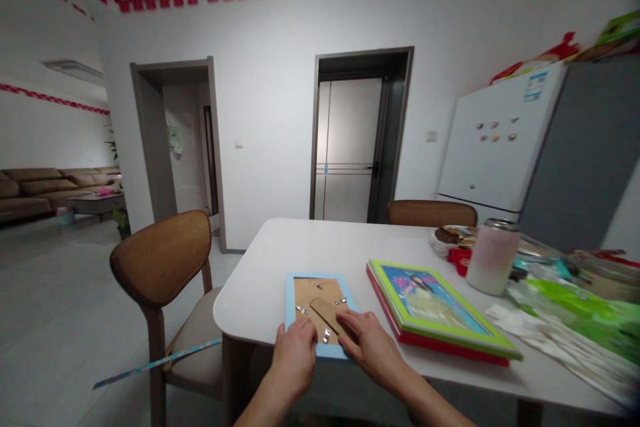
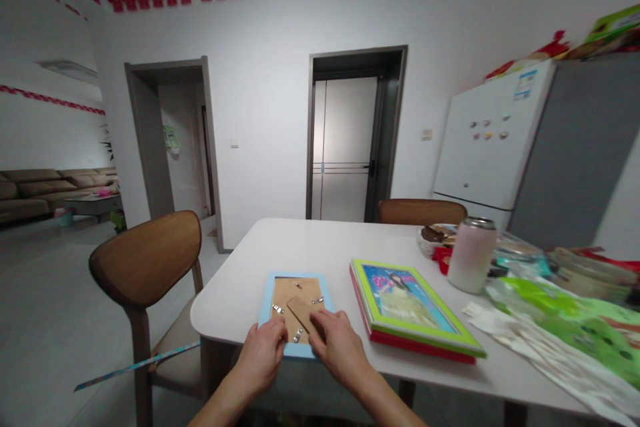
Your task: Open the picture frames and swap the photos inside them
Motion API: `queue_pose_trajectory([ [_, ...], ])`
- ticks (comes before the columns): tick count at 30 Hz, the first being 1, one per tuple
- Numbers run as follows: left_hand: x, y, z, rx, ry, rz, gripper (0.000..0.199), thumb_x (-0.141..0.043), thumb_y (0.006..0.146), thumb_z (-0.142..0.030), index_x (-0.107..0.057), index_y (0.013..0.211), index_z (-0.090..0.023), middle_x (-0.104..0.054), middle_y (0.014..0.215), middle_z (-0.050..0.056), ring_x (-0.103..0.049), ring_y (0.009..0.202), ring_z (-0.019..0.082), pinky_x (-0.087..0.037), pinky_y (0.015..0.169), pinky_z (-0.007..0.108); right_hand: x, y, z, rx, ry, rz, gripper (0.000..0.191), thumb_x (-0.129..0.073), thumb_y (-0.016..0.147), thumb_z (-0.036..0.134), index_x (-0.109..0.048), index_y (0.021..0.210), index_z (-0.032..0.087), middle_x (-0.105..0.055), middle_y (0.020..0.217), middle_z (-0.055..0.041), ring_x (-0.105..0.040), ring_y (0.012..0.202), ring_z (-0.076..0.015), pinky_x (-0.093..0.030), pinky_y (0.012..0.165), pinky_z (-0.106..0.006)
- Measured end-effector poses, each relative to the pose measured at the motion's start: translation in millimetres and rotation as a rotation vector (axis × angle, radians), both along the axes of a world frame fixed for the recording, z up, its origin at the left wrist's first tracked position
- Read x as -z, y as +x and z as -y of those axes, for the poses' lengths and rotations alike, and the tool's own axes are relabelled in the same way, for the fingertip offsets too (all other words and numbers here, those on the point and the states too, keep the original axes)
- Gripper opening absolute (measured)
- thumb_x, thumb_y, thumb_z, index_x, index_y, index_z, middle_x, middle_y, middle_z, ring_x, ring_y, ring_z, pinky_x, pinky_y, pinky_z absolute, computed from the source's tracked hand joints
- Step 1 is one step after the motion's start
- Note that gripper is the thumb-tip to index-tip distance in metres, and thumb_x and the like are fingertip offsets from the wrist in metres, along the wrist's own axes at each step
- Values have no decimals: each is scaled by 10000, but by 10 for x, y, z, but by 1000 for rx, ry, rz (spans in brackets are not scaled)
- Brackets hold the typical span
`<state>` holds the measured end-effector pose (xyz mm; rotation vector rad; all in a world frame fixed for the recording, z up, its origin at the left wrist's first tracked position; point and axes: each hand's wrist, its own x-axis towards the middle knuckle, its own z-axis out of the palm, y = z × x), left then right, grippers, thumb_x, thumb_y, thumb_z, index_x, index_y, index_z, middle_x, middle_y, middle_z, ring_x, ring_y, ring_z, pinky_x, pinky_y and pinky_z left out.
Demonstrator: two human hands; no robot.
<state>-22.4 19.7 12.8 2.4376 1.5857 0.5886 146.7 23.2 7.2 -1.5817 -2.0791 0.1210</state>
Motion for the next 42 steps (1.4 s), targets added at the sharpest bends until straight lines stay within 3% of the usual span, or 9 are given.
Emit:
queue_pose_trajectory([
  [4, 64, -33, 36, 45, 31, 77, 96, -434, 772, -261, -510, 813, -220, -455, 1163, 6, -361, 1118, 171, -253, 905, 326, 13, -38, -27, 48, 19, 45, 336, -456, 689, 261, -567, 1004, 227, -595, 1018, -38, -480, 893, -199, -330, 736, -290],
  [10, 136, -63, 18, 25, 26, 81, 342, -675, 564, -409, -505, 769, -194, -497, 1068, 35, -424, 1029, 215, -264, 893, 367, -58, -61, -1, 21, 35, 163, 269, -427, 726, 328, -583, 939, 274, -621, 935, -20, -453, 878, -223, -281, 704, -326],
  [15, 132, -77, 57, 18, 1, 88, 371, -672, 576, -396, -495, 832, -196, -528, 1023, 29, -466, 978, 207, -250, 904, 388, -132, -23, 43, -53, -22, 159, 270, -417, 734, 327, -582, 935, 258, -620, 872, -29, -447, 828, -201, -294, 666, -283],
  [21, 139, -68, 98, 61, 20, 90, 313, -616, 644, -348, -485, 898, -221, -511, 1113, 13, -371, 1114, 213, -185, 942, 406, -95, 10, 60, -34, -32, 88, 326, -467, 692, 325, -554, 1000, 258, -608, 882, -35, -459, 840, -198, -310, 687, -273],
  [25, 94, -76, 118, 64, 9, 88, 339, -607, 641, -351, -481, 932, -229, -565, 982, 5, -455, 1004, 200, -231, 908, 383, -134, 36, 81, 9, -94, 72, 448, -467, 689, 351, -495, 1122, 237, -588, 904, -75, -479, 853, -207, -320, 731, -296],
  [32, 55, -104, 145, 62, -5, 100, 365, -608, 631, -357, -489, 953, -231, -566, 949, -1, -480, 948, 190, -243, 899, 357, -62, 81, -72, 20, -106, 45, 446, -384, 754, 375, -465, 1159, 207, -566, 914, -86, -495, 841, -187, -335, 769, -291],
  [38, 74, -97, 143, 65, -20, 117, 441, -594, 640, -342, -462, 1045, -227, -552, 1030, 23, -434, 1041, 211, -200, 939, 376, -16, 20, -387, 90, -22, 173, 316, -317, 783, 253, -602, 865, 144, -517, 872, -99, -485, 813, -178, -345, 749, -280],
  [42, 64, -106, 166, 53, -55, 131, 439, -579, 658, -340, -463, 1063, -216, -556, 1016, 29, -438, 1035, 211, -195, 949, 364, -31, 3, -396, 75, -65, 224, 343, -283, 798, 236, -606, 762, 127, -504, 853, -101, -497, 759, -160, -341, 756, -276],
])
